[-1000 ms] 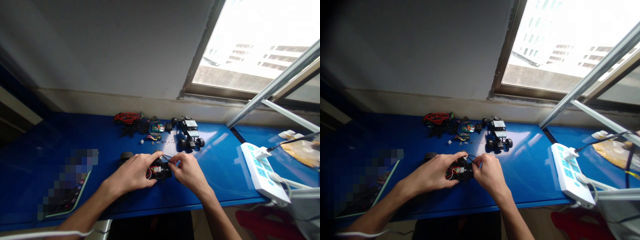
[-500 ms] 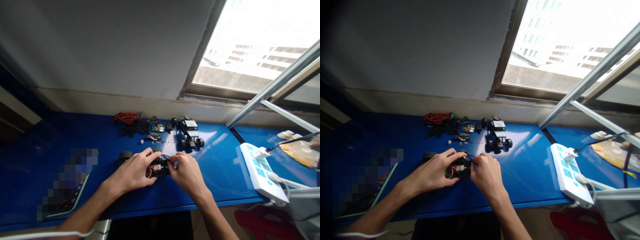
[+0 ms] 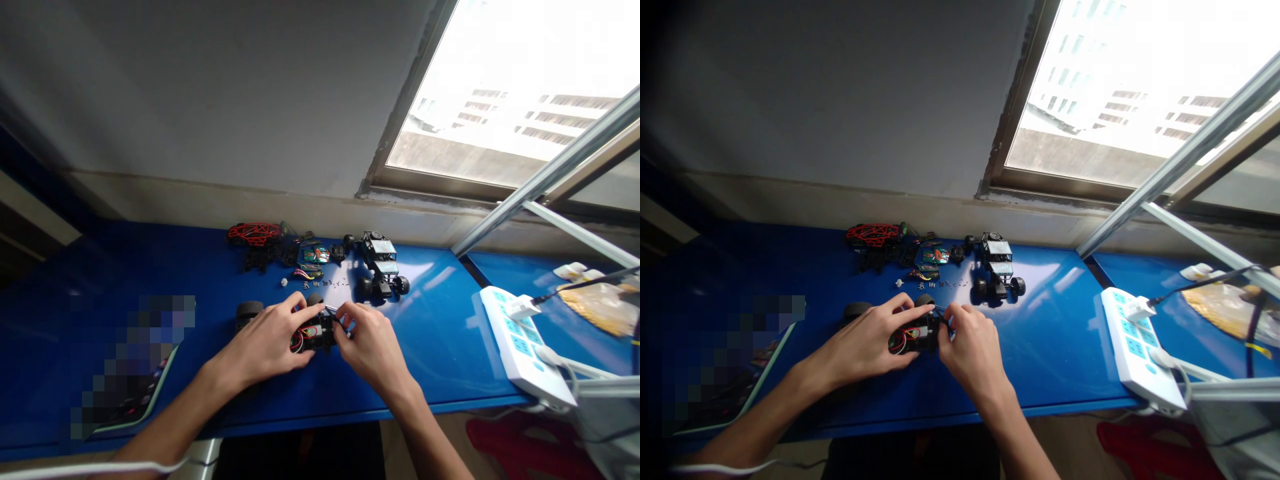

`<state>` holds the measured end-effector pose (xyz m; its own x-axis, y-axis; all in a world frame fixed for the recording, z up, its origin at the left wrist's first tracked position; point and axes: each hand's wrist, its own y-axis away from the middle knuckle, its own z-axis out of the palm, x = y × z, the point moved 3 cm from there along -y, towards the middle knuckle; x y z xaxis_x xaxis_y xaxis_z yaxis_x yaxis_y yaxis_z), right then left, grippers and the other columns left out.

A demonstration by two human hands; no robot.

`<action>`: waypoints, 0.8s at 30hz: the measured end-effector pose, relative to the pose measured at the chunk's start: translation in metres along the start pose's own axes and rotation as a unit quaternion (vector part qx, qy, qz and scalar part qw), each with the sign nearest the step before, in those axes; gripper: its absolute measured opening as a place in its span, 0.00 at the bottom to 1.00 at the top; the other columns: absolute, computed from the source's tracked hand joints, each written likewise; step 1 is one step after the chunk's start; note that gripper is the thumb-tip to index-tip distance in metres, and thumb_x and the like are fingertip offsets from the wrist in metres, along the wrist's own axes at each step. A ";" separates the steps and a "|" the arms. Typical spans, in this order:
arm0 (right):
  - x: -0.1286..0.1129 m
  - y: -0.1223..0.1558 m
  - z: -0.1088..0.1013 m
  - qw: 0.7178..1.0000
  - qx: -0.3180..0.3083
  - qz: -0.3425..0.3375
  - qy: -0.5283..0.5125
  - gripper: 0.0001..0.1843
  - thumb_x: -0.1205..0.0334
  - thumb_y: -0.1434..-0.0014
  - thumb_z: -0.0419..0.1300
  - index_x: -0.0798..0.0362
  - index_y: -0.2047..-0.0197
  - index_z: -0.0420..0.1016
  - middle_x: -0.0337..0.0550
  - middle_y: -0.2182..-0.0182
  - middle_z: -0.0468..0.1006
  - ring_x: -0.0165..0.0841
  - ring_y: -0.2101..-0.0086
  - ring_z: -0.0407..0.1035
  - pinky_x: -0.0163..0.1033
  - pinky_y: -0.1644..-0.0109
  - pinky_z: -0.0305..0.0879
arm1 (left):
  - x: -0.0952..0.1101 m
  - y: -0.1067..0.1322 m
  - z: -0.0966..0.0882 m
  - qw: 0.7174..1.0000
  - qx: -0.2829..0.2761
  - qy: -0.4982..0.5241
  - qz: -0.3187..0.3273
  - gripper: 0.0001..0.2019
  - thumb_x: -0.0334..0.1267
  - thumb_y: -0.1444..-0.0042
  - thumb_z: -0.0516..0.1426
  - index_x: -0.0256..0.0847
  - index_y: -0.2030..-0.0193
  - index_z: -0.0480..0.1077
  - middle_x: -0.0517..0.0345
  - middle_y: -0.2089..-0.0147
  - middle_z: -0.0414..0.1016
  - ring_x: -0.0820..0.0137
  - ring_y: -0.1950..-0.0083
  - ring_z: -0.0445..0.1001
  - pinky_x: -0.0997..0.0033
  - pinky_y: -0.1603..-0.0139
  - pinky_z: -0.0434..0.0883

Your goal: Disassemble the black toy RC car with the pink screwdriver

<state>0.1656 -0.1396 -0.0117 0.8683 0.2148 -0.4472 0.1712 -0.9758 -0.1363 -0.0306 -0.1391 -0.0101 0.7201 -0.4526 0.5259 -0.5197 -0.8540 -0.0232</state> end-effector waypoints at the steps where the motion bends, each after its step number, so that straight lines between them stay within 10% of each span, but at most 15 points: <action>1: 0.001 0.000 0.000 1.000 -0.001 0.002 -0.010 0.02 0.64 0.39 0.62 0.48 0.64 0.77 0.37 0.70 0.79 0.34 0.69 0.74 0.36 0.64 0.58 | 0.000 0.000 0.000 1.000 0.002 -0.004 0.004 0.33 0.39 0.43 0.62 0.52 0.30 0.66 0.55 0.46 0.69 0.66 0.58 0.80 0.67 0.53 0.77; 11: 0.011 -0.001 0.016 0.979 0.012 0.033 -0.203 0.10 0.58 0.37 0.62 0.49 0.53 0.72 0.34 0.69 0.73 0.29 0.73 0.71 0.33 0.69 0.64 | 0.000 0.001 0.000 0.997 0.050 -0.053 -0.014 0.31 0.43 0.39 0.60 0.48 0.29 0.66 0.50 0.43 0.66 0.67 0.61 0.79 0.64 0.54 0.79; 18: 0.009 0.015 0.016 0.967 0.018 -0.017 -0.255 0.18 0.60 0.43 0.68 0.49 0.50 0.73 0.46 0.53 0.78 0.39 0.52 0.75 0.39 0.55 0.77 | -0.006 0.005 0.000 0.994 0.080 -0.061 -0.031 0.31 0.43 0.39 0.61 0.44 0.28 0.65 0.49 0.43 0.68 0.65 0.59 0.80 0.63 0.54 0.79; 24: 0.008 0.027 0.011 0.972 0.044 -0.018 -0.232 0.17 0.60 0.39 0.67 0.47 0.47 0.77 0.44 0.53 0.81 0.35 0.60 0.77 0.40 0.53 0.78 | -0.007 0.004 0.002 0.991 0.087 -0.082 -0.051 0.31 0.43 0.39 0.62 0.44 0.29 0.66 0.49 0.41 0.67 0.64 0.58 0.80 0.64 0.54 0.79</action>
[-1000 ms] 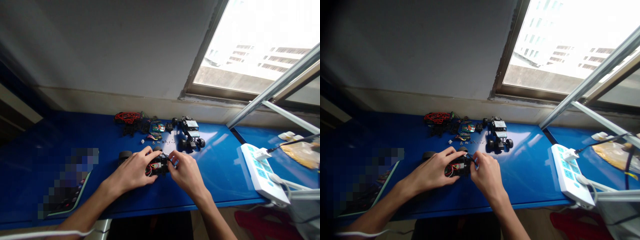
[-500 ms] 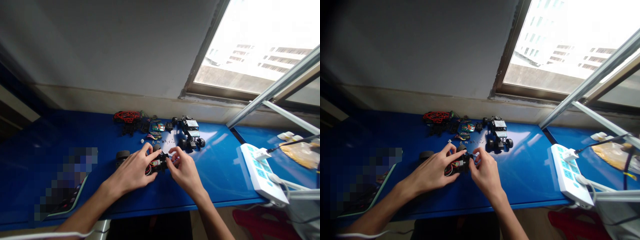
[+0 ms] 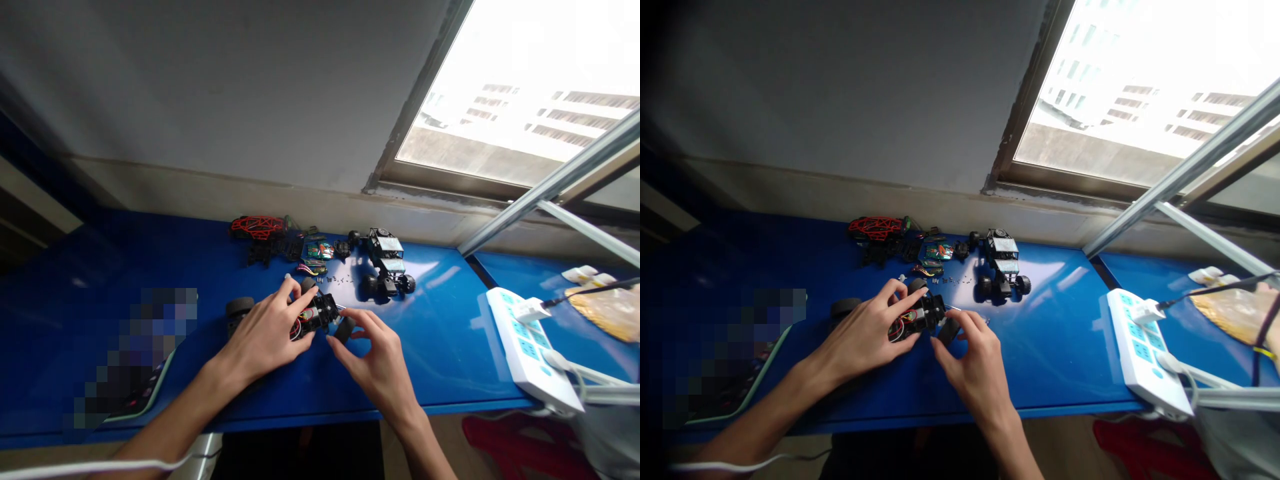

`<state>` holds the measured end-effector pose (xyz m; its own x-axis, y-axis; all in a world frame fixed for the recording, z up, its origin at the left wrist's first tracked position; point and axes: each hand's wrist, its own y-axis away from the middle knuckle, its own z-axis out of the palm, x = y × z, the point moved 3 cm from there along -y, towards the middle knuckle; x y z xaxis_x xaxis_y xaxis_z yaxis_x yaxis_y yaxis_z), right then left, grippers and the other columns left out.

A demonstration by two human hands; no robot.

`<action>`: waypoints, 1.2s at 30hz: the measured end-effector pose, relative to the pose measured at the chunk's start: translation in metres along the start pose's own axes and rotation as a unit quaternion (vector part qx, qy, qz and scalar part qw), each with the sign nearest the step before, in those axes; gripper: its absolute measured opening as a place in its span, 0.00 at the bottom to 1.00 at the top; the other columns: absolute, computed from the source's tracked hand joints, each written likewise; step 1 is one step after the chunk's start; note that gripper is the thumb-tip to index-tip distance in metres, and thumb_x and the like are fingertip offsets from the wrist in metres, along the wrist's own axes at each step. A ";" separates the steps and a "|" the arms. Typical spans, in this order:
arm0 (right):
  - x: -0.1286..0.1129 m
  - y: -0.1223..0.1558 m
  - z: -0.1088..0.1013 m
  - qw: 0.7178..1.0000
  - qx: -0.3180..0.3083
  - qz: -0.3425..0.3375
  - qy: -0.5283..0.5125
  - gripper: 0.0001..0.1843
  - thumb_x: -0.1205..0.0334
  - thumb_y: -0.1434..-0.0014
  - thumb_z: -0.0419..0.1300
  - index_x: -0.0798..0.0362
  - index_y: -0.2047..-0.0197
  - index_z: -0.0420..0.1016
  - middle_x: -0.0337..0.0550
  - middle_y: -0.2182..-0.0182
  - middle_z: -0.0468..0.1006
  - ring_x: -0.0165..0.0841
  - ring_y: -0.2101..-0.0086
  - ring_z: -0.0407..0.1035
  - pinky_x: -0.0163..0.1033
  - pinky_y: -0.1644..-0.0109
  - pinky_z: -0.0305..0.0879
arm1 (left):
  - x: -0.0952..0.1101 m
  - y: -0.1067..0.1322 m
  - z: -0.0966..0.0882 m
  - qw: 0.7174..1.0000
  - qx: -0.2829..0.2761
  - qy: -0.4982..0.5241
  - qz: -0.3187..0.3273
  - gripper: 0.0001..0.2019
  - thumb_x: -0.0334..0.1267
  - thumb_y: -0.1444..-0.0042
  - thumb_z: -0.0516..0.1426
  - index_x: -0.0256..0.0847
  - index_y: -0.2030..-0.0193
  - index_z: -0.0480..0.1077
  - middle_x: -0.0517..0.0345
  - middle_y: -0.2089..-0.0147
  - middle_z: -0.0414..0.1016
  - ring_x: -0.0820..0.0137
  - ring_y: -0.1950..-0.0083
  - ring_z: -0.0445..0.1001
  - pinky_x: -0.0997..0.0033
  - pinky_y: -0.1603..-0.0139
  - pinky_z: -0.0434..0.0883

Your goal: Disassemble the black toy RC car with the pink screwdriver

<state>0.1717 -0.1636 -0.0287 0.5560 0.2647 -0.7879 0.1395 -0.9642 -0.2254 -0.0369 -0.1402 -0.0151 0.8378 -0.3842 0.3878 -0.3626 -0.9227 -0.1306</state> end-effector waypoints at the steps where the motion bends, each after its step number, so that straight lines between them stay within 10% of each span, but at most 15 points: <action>1: 0.000 0.001 0.000 1.000 0.007 0.006 0.001 0.18 0.60 0.40 0.68 0.47 0.47 0.77 0.43 0.54 0.82 0.35 0.61 0.78 0.40 0.53 0.78 | 0.001 0.000 0.000 1.000 -0.001 -0.003 -0.003 0.31 0.43 0.39 0.62 0.44 0.29 0.66 0.49 0.41 0.68 0.65 0.58 0.80 0.64 0.54 0.79; 15: 0.006 0.009 0.008 0.989 0.024 0.093 -0.116 0.16 0.52 0.41 0.71 0.51 0.54 0.81 0.47 0.55 0.82 0.36 0.63 0.81 0.36 0.61 0.83 | 0.006 0.000 0.003 1.000 -0.009 -0.022 -0.006 0.32 0.42 0.39 0.62 0.45 0.28 0.65 0.49 0.42 0.70 0.62 0.56 0.80 0.60 0.50 0.79; 36: 0.010 0.019 0.010 0.998 0.041 -0.003 -0.041 0.14 0.56 0.35 0.66 0.49 0.47 0.80 0.48 0.53 0.84 0.40 0.57 0.82 0.42 0.53 0.82 | 0.004 0.000 0.004 1.000 0.000 -0.020 0.004 0.31 0.41 0.39 0.62 0.48 0.29 0.65 0.51 0.42 0.69 0.61 0.53 0.80 0.62 0.49 0.78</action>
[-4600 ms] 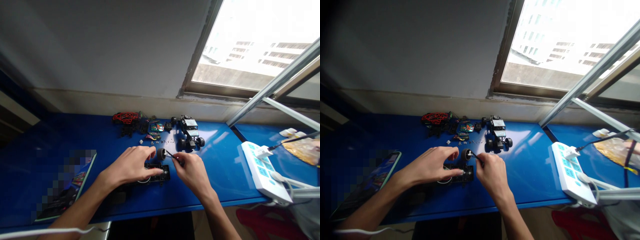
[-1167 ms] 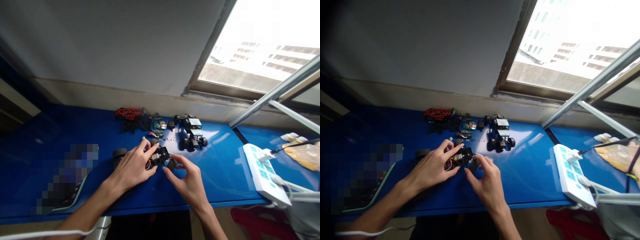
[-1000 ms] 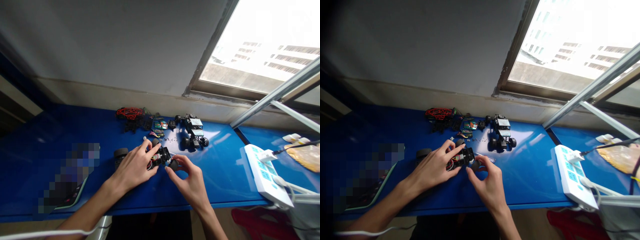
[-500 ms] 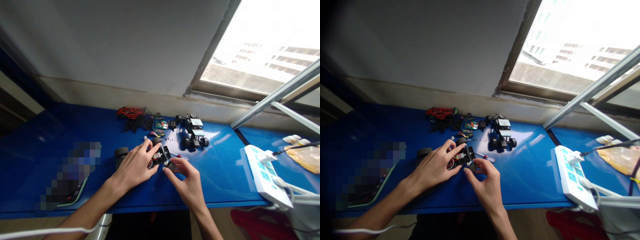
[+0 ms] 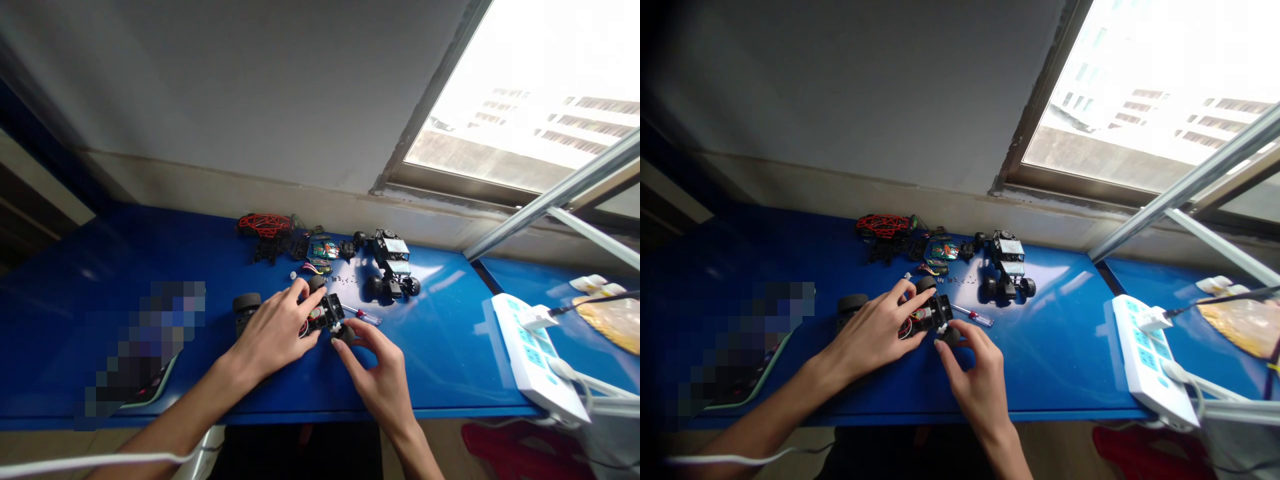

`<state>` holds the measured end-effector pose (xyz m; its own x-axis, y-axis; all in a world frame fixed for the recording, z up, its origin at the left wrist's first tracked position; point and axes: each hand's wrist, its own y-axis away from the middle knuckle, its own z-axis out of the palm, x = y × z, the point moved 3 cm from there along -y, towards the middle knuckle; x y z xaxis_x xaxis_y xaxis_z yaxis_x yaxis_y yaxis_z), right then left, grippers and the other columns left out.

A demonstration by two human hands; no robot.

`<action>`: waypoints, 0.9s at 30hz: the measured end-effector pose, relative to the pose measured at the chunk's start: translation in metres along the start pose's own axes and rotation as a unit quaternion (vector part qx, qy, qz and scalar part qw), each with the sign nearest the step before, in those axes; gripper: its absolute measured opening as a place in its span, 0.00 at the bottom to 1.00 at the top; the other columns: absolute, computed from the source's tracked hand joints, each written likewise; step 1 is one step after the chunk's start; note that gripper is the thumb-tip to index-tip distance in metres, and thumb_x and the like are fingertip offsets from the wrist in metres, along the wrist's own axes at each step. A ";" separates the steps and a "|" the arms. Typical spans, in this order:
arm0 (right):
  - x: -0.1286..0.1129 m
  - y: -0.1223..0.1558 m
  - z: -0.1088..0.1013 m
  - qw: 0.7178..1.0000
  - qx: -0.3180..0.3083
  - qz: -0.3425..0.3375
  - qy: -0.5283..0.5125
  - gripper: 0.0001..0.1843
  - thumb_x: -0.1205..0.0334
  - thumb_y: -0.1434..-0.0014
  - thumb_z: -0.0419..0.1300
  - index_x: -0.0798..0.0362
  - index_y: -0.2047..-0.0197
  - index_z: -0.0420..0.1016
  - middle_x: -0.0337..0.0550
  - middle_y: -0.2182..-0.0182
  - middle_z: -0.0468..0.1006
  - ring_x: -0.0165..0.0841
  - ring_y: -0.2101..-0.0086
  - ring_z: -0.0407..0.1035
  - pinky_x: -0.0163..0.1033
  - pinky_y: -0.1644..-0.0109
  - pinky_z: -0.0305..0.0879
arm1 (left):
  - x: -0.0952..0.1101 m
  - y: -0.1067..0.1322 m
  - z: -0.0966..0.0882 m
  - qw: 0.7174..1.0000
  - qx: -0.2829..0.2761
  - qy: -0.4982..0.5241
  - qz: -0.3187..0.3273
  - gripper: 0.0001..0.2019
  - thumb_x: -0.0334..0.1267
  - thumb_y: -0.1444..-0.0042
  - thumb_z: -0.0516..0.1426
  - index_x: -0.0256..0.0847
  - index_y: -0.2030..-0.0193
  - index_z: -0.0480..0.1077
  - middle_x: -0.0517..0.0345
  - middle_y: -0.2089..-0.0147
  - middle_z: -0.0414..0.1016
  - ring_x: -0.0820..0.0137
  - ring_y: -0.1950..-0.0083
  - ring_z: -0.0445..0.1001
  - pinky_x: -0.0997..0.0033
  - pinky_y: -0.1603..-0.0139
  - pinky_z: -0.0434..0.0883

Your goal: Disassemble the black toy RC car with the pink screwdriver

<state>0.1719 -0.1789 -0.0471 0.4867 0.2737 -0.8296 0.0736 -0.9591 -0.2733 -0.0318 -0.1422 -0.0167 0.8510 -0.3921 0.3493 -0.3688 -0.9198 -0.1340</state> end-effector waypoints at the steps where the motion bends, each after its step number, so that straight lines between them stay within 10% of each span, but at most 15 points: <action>1: -0.001 0.001 0.000 1.000 -0.003 -0.016 0.014 0.14 0.56 0.34 0.66 0.49 0.47 0.80 0.48 0.52 0.84 0.40 0.56 0.81 0.42 0.53 0.82 | 0.000 0.000 0.000 1.000 0.000 -0.002 0.001 0.31 0.41 0.39 0.62 0.48 0.29 0.65 0.51 0.42 0.69 0.60 0.52 0.80 0.62 0.49 0.79; 27: -0.006 0.011 0.006 0.971 0.059 -0.160 0.169 0.15 0.64 0.32 0.65 0.48 0.43 0.80 0.52 0.49 0.80 0.41 0.52 0.80 0.44 0.48 0.81 | 0.005 -0.002 -0.002 1.000 -0.012 -0.027 -0.007 0.31 0.38 0.39 0.63 0.47 0.29 0.66 0.51 0.42 0.70 0.62 0.54 0.80 0.63 0.50 0.79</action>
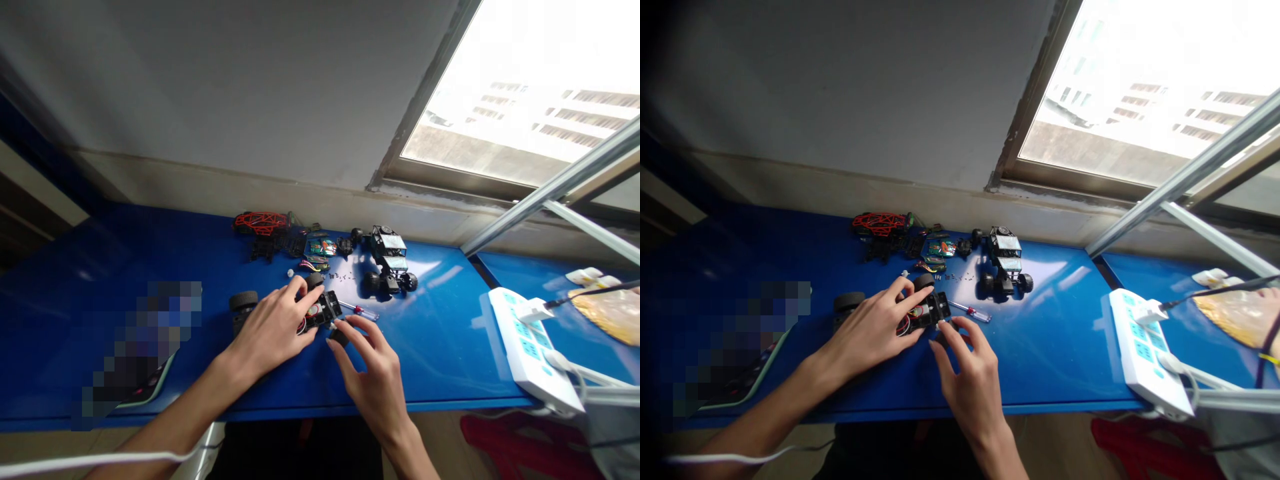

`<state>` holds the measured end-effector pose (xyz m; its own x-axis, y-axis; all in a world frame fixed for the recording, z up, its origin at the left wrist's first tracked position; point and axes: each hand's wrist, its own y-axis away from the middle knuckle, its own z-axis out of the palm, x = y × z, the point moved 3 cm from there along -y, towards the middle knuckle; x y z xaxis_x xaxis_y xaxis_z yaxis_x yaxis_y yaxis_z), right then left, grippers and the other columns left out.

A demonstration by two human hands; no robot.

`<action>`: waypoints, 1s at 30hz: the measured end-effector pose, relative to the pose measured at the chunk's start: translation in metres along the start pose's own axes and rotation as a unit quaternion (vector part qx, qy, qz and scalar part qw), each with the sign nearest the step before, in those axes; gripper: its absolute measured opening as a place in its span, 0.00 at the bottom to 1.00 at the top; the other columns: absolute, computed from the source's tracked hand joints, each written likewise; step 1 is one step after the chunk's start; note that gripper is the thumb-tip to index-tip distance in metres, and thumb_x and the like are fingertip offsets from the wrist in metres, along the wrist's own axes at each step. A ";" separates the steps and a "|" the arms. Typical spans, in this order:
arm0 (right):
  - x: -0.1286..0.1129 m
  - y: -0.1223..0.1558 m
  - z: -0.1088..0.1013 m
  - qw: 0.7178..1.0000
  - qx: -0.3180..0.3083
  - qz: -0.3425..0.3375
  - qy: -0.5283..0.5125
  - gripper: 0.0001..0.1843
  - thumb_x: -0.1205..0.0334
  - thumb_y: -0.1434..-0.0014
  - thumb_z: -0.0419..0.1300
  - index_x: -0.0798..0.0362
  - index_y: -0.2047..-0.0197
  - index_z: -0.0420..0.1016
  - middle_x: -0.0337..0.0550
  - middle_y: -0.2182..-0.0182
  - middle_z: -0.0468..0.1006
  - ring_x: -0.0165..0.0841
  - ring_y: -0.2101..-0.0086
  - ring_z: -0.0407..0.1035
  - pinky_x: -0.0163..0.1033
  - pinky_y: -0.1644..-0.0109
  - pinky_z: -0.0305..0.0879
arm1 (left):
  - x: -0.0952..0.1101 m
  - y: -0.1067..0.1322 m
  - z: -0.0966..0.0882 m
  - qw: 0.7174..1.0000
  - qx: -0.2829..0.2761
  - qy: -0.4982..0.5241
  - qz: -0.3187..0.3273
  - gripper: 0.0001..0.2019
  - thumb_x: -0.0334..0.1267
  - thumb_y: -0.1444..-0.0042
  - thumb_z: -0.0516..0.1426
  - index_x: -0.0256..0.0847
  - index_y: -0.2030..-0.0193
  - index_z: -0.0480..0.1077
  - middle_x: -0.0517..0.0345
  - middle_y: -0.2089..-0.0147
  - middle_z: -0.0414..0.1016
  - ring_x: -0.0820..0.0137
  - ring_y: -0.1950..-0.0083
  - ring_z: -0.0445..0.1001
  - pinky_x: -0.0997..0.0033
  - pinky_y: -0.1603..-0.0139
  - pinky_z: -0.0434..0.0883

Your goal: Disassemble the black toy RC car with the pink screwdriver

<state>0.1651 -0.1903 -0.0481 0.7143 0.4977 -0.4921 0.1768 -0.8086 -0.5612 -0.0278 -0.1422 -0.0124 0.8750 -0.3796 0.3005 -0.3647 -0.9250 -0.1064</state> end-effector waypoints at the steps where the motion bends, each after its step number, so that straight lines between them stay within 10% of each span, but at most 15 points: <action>1: 0.000 0.000 0.000 1.000 -0.001 0.001 -0.001 0.15 0.64 0.32 0.65 0.48 0.43 0.80 0.52 0.49 0.80 0.40 0.53 0.80 0.44 0.49 0.81 | 0.000 0.000 0.000 1.000 0.002 0.000 0.000 0.31 0.38 0.39 0.64 0.46 0.29 0.67 0.51 0.43 0.70 0.62 0.54 0.80 0.63 0.50 0.79; 30: -0.003 0.000 0.001 1.000 0.015 -0.004 -0.009 0.14 0.65 0.32 0.65 0.49 0.44 0.81 0.53 0.48 0.78 0.40 0.55 0.81 0.44 0.53 0.82 | -0.002 0.002 -0.001 1.000 0.017 0.011 0.006 0.31 0.37 0.39 0.64 0.45 0.29 0.66 0.49 0.41 0.70 0.60 0.51 0.81 0.62 0.48 0.79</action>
<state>0.1621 -0.1917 -0.0473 0.7000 0.5099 -0.5001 0.1619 -0.7953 -0.5843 -0.0303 -0.1430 -0.0120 0.8633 -0.3913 0.3188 -0.3647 -0.9202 -0.1421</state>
